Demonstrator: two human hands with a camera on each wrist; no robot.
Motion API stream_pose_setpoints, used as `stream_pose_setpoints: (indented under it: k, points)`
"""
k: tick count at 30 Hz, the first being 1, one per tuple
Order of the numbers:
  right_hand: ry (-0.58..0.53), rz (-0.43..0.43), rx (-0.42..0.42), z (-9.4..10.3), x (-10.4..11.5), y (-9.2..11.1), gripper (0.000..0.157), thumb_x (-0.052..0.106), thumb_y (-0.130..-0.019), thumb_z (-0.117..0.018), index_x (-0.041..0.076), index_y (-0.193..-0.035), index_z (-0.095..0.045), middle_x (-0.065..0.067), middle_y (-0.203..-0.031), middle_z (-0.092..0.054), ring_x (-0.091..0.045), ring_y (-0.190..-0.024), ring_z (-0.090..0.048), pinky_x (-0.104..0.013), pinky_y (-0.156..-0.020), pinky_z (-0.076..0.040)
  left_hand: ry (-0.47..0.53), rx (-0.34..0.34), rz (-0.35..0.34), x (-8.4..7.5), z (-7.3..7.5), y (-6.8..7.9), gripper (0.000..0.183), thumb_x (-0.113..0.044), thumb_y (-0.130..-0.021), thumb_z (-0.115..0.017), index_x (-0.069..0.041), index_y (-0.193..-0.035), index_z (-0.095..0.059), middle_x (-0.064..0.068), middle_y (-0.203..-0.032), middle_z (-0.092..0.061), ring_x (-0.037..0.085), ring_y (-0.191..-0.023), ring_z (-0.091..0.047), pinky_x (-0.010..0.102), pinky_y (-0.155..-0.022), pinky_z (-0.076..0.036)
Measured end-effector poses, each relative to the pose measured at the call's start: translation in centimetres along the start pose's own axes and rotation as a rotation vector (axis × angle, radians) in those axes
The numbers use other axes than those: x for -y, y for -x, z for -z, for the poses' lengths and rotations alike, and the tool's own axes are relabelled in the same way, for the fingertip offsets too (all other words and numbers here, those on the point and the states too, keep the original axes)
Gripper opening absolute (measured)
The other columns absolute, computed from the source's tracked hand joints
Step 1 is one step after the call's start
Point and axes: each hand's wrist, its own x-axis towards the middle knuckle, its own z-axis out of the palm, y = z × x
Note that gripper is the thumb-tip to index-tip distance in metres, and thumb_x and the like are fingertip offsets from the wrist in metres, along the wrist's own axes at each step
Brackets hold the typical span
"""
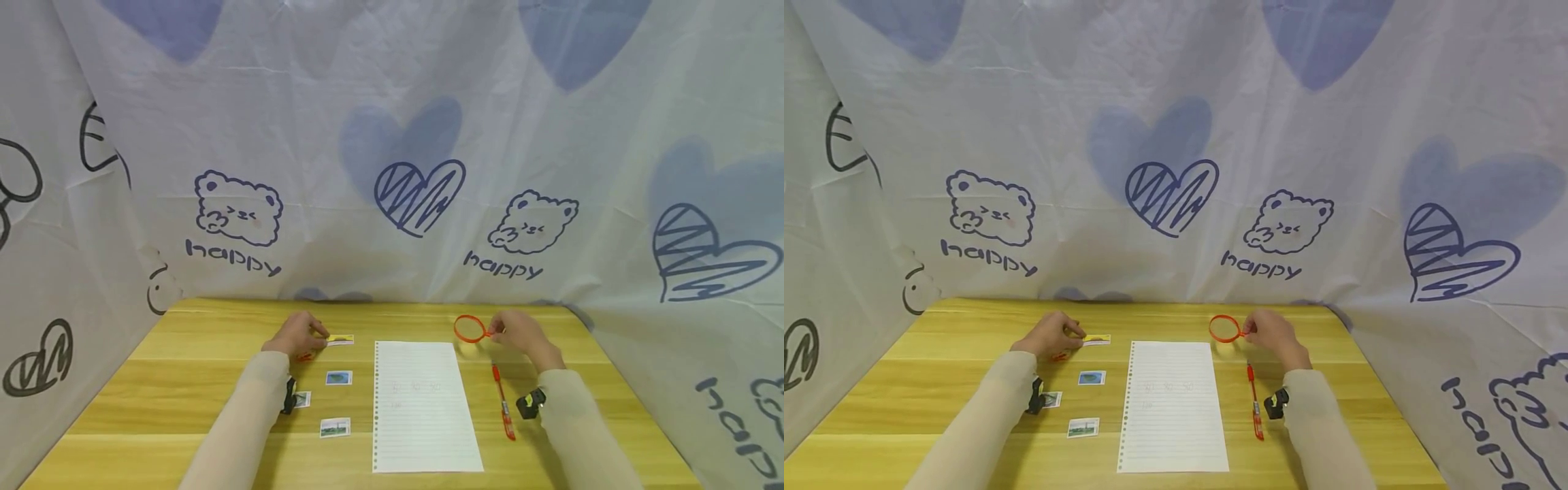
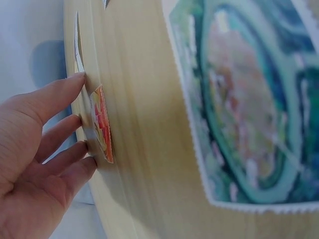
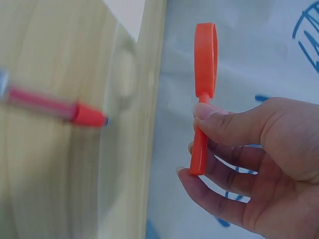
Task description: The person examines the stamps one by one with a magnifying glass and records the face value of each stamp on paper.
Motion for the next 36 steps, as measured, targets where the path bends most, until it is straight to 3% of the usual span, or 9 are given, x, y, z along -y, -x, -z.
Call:
stream_pose_setpoints:
  k: [19, 28, 36]
  points:
    - [-0.051, 0.081, -0.015, -2.3, 6.5, -3.5, 0.004, 0.001, -0.087, -0.076, 0.004, -0.089, -0.074, -0.007, -0.089, -0.075, -0.02, -0.084, -0.067, -0.04, -0.083, -0.057, 0.016, -0.002, 0.007, 0.1, -0.3, -0.1, 0.015, -0.009, -0.091, -0.078, -0.008, -0.105, -0.082, 0.023, -0.14, -0.064, 0.046, -0.132, -0.056, 0.059, -0.112, -0.045]
    - [-0.075, 0.049, 0.019, -3.7, 9.5, -4.7, 0.005, 0.004, -0.089, -0.078, 0.006, -0.09, -0.074, -0.007, -0.091, -0.074, -0.019, -0.083, -0.063, -0.039, -0.085, -0.057, 0.023, 0.001, 0.016, -0.1, -0.3, 0.2, 0.017, -0.01, -0.091, -0.078, -0.007, -0.107, -0.081, 0.022, -0.14, -0.064, 0.046, -0.131, -0.057, 0.059, -0.111, -0.047]
    - [-0.08, 0.076, -0.011, -4.8, 11.4, -5.8, 0.006, 0.004, -0.087, -0.08, 0.007, -0.087, -0.075, -0.004, -0.086, -0.073, -0.017, -0.08, -0.062, -0.036, -0.079, -0.055, 0.026, 0.001, 0.021, -0.2, -0.1, 0.2, 0.018, -0.009, -0.09, -0.078, -0.006, -0.108, -0.081, 0.024, -0.141, -0.063, 0.048, -0.133, -0.055, 0.06, -0.111, -0.046]
